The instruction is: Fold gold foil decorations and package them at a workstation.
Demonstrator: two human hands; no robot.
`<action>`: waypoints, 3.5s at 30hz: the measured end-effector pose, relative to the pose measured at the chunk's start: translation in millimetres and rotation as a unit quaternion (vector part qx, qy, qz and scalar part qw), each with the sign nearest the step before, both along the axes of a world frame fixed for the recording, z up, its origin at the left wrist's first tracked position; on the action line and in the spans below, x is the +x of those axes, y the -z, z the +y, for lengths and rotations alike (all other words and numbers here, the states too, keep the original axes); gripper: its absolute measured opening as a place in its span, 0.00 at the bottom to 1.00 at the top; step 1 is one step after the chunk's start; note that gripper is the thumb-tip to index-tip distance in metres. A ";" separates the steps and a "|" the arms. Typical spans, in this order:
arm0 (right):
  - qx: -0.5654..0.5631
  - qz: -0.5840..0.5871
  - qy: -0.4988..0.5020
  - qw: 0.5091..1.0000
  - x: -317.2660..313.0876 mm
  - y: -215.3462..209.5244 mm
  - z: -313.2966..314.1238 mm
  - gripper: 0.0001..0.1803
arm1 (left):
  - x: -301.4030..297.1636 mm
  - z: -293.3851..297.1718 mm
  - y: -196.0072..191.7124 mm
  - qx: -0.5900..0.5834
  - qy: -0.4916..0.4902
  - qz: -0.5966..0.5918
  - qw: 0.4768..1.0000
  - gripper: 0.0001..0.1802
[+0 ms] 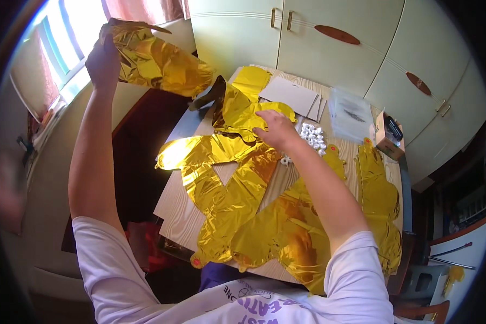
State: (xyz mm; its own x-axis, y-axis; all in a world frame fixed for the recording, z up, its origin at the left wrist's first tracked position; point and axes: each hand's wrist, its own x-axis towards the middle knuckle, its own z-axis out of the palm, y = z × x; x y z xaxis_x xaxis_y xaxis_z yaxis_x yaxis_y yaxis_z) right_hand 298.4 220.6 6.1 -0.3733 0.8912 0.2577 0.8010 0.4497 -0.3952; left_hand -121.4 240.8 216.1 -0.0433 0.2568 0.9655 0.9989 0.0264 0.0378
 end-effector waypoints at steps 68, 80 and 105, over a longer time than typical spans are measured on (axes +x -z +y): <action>-0.147 0.172 0.291 0.930 169.6 26.1 -413.6 0.36 | 304.7 -229.1 270.2 -0.455 0.632 0.156 0.608 0.22; -0.178 -0.052 0.329 0.926 149.7 19.9 -402.8 0.33 | 305.3 -230.0 275.3 -0.438 0.642 0.145 0.612 0.23; -0.342 0.429 0.376 0.747 203.7 6.6 -410.6 0.20 | 309.2 -236.2 251.5 -0.464 0.625 0.179 0.602 0.22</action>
State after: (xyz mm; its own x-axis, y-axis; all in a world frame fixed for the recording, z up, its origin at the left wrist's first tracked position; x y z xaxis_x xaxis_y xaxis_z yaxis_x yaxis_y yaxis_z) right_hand 502.0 -190.0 -0.5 0.3400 0.7988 -0.4963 0.0460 -0.5412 -0.8396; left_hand 187.8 4.6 -35.4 0.9117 0.3087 0.2711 0.2001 -0.9100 0.3631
